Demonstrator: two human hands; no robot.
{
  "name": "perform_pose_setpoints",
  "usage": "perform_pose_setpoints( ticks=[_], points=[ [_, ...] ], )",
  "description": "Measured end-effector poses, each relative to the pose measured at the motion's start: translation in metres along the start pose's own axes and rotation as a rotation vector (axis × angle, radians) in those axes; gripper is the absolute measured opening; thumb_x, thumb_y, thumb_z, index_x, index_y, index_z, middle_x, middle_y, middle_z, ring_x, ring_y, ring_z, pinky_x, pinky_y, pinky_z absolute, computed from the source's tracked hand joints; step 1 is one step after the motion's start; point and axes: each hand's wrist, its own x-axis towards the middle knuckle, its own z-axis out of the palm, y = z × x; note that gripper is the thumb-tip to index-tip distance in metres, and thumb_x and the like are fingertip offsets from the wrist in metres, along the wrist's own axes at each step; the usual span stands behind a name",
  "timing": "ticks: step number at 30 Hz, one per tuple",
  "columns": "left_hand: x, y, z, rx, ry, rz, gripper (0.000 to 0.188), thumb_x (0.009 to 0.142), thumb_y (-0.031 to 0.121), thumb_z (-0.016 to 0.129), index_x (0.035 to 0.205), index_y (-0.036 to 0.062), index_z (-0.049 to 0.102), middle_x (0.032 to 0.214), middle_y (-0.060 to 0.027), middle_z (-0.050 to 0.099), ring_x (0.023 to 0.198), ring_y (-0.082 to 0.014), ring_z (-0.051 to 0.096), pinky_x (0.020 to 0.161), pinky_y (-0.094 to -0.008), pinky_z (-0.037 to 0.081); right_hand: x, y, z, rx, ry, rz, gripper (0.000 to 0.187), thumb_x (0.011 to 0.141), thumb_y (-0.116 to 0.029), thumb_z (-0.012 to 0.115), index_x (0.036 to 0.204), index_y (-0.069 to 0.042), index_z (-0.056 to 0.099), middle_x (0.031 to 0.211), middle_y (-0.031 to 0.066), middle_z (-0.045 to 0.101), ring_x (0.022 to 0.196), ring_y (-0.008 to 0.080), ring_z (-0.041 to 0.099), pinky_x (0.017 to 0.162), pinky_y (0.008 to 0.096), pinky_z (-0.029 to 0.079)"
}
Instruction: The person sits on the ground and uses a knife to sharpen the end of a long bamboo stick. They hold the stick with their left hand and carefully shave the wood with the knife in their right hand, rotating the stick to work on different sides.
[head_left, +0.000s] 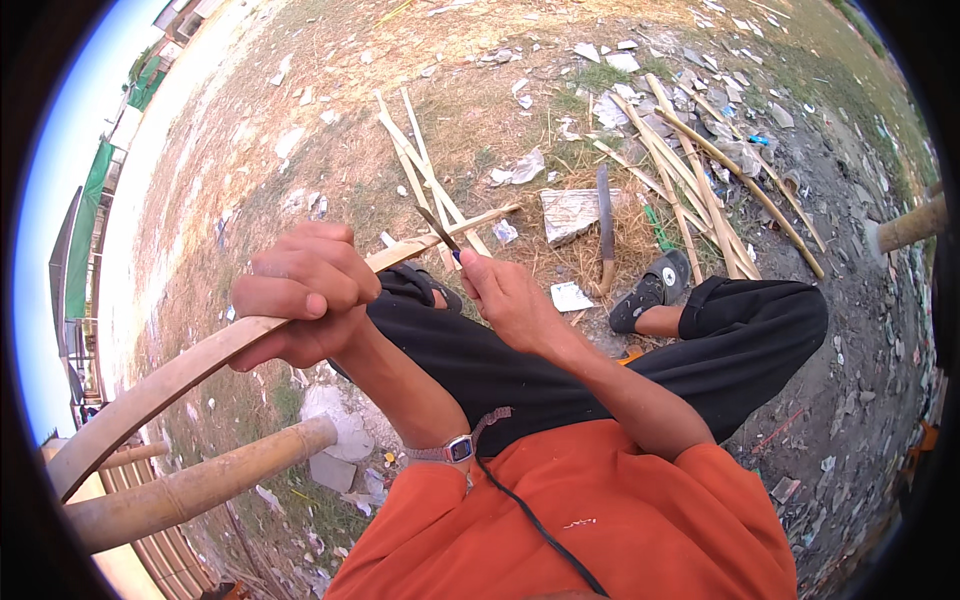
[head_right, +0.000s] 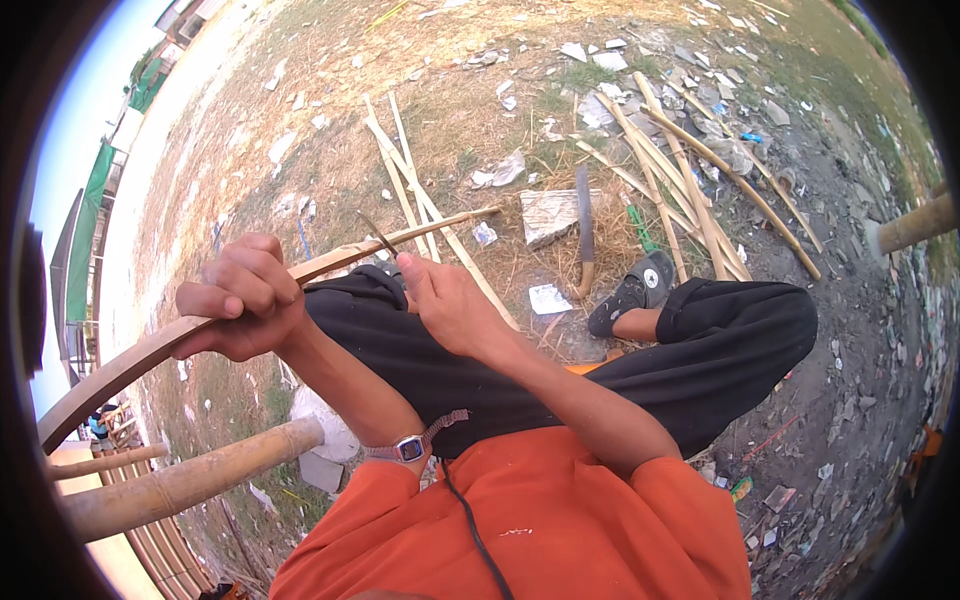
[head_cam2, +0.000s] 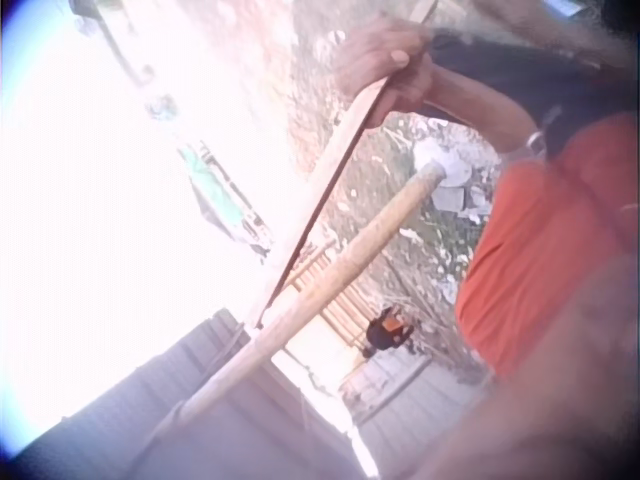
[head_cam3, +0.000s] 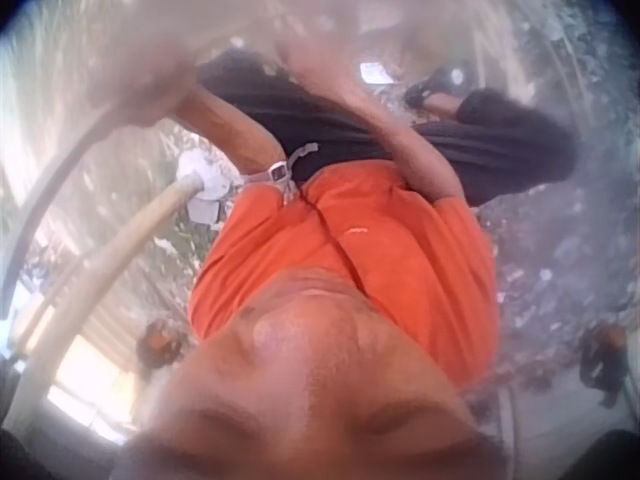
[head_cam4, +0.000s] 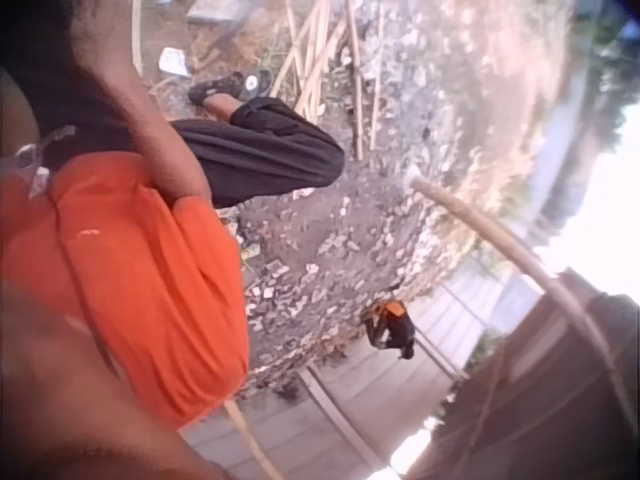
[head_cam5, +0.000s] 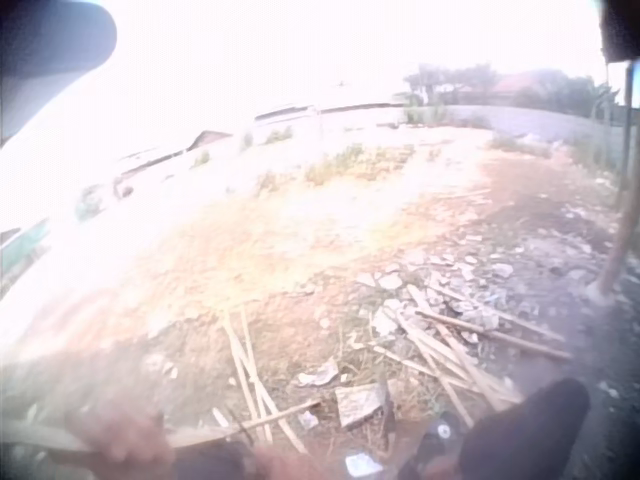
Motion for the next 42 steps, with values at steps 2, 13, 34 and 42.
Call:
perform_pose_setpoints(
  ticks=[2,13,34,42],
  points=[
    [0.002,0.0,0.002,-0.009,-0.028,0.0,0.054,0.094,0.054,0.028,0.082,0.0042,0.045,0.042,-0.0023,0.04,0.028,-0.0139,0.041,0.031,-0.0252,0.016,-0.008,-0.011,0.004,0.019,0.03,-0.038,0.046,0.097,-0.033,0.033,0.079,0.004,0.053,0.063,0.0238,0.051,0.061,0.0403,0.046,0.059,0.0455,0.038],
    [0.002,0.003,-0.002,-0.005,-0.041,0.02,0.053,0.094,0.053,0.029,0.081,0.004,0.045,0.043,-0.0022,0.041,0.028,-0.0136,0.041,0.03,-0.0248,0.015,-0.012,-0.019,0.017,-0.096,0.138,0.018,0.039,0.096,-0.028,0.039,0.079,0.002,0.057,0.064,0.0275,0.054,0.064,0.0467,0.053,0.057,0.0516,0.04],
    [0.006,-0.008,0.008,-0.002,-0.047,-0.001,0.056,0.093,0.056,0.028,0.081,0.0058,0.049,0.044,-0.0003,0.038,0.027,-0.0096,0.035,0.033,-0.0253,0.012,-0.008,-0.004,0.007,-0.176,0.152,0.022,0.04,0.096,-0.029,0.039,0.077,0.002,0.055,0.065,0.0261,0.057,0.066,0.0448,0.057,0.059,0.0507,0.044],
    [0.008,-0.006,0.011,0.023,-0.082,-0.01,0.056,0.092,0.057,0.027,0.081,0.0063,0.048,0.044,0.0008,0.039,0.027,-0.0091,0.035,0.033,-0.0247,0.011,-0.013,0.002,0.006,-0.214,0.127,-0.003,0.045,0.096,-0.033,0.035,0.081,0.003,0.058,0.074,0.0284,0.059,0.073,0.0457,0.057,0.065,0.0521,0.044]
  ],
)
